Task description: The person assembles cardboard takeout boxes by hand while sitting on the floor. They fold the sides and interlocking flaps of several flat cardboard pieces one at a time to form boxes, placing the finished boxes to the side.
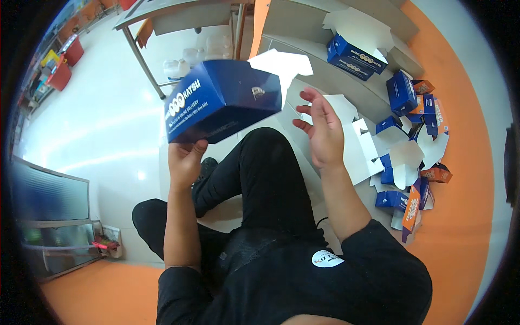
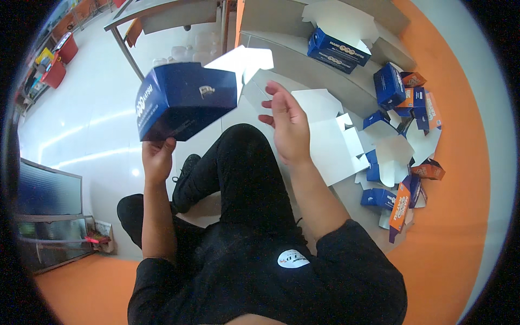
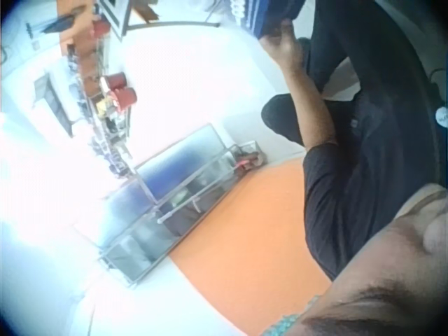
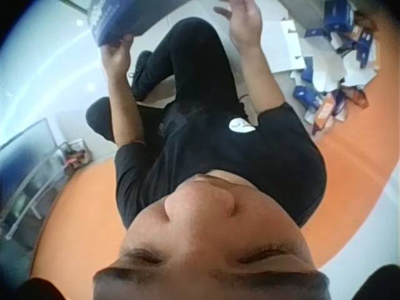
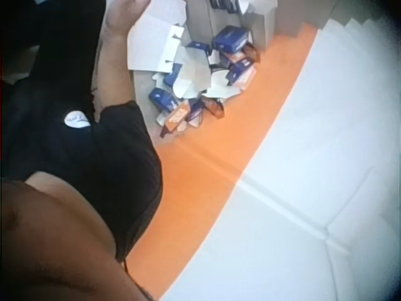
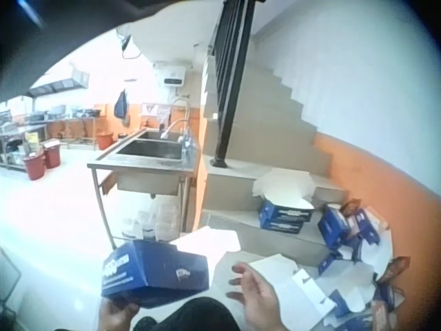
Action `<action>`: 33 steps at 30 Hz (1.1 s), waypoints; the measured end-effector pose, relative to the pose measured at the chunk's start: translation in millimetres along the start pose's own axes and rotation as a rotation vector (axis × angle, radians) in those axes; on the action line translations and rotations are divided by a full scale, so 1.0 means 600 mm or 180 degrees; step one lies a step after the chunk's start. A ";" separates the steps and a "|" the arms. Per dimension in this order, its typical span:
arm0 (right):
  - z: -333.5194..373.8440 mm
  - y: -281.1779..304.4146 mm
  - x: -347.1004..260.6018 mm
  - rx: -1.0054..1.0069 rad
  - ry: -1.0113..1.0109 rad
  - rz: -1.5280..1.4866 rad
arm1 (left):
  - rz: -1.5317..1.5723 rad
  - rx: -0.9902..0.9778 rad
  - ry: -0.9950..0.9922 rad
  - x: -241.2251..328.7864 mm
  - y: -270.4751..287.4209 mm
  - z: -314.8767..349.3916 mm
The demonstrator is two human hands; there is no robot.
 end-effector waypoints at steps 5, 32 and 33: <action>-0.005 -0.027 -0.008 -0.0227 0.0004 -0.0531 | 0.0112 -0.0257 0.0289 -0.025 -0.026 0.010; 0.033 -0.049 -0.010 0.0268 0.0751 0.1294 | -0.2161 -0.0863 -0.1198 0.031 -0.111 0.018; 0.034 -0.051 -0.007 0.0260 0.0751 0.1293 | -0.2165 -0.0855 -0.1198 0.031 -0.111 0.019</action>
Point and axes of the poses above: each hand's wrist, its own z-axis away from the middle knuckle, its own y-axis out of the back of the hand, x = y × z, the point moved 2 cm from there along -z, towards the middle knuckle, and after that the axes turned 13 degrees about z, right-handed, at the moved point
